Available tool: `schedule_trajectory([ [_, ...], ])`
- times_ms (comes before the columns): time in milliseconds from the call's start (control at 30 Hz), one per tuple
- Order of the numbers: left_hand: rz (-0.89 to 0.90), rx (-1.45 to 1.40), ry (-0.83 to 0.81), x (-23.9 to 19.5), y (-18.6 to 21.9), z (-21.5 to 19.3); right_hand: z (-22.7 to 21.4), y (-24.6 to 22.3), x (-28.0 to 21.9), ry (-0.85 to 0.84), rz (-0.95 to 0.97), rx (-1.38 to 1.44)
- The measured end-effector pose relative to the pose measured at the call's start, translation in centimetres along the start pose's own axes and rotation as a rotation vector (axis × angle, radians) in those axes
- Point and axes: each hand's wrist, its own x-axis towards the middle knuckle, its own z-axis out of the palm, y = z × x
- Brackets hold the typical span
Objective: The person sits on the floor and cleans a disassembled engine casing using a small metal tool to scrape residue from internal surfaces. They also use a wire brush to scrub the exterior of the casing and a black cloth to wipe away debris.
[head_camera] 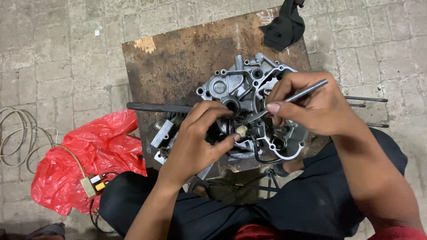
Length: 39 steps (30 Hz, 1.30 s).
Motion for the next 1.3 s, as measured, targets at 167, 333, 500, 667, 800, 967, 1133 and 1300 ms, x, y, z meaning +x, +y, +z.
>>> schedule_trajectory([
  [167,0.084,-0.044,0.061,0.0,-0.3,-0.1,-0.5,0.8,0.0,0.023,0.0,0.016],
  [333,0.068,0.028,0.108,-0.2,-0.8,0.0,-1.0,0.7,0.2,0.144,0.048,-0.013],
  [500,0.105,0.178,0.176,-0.2,-1.3,0.2,-3.3,1.5,0.3,0.501,0.02,-0.156],
  [667,0.106,0.223,0.231,0.1,-3.4,-3.5,-4.5,3.4,0.5,0.6,0.124,0.125],
  [800,-0.261,0.39,0.164,-0.5,-8.4,-8.5,-2.6,2.2,0.7,0.55,0.142,0.162],
  [967,-0.443,0.389,-0.166,-0.3,-19.0,-10.3,-1.7,2.3,1.1,0.544,0.132,0.149],
  [1133,-0.595,0.301,-0.284,1.3,-20.1,-9.8,-1.1,2.8,1.2,0.566,0.172,0.137],
  [1300,-0.195,0.571,0.056,1.7,-23.9,-9.6,-0.4,4.3,1.3,0.67,0.026,0.152],
])
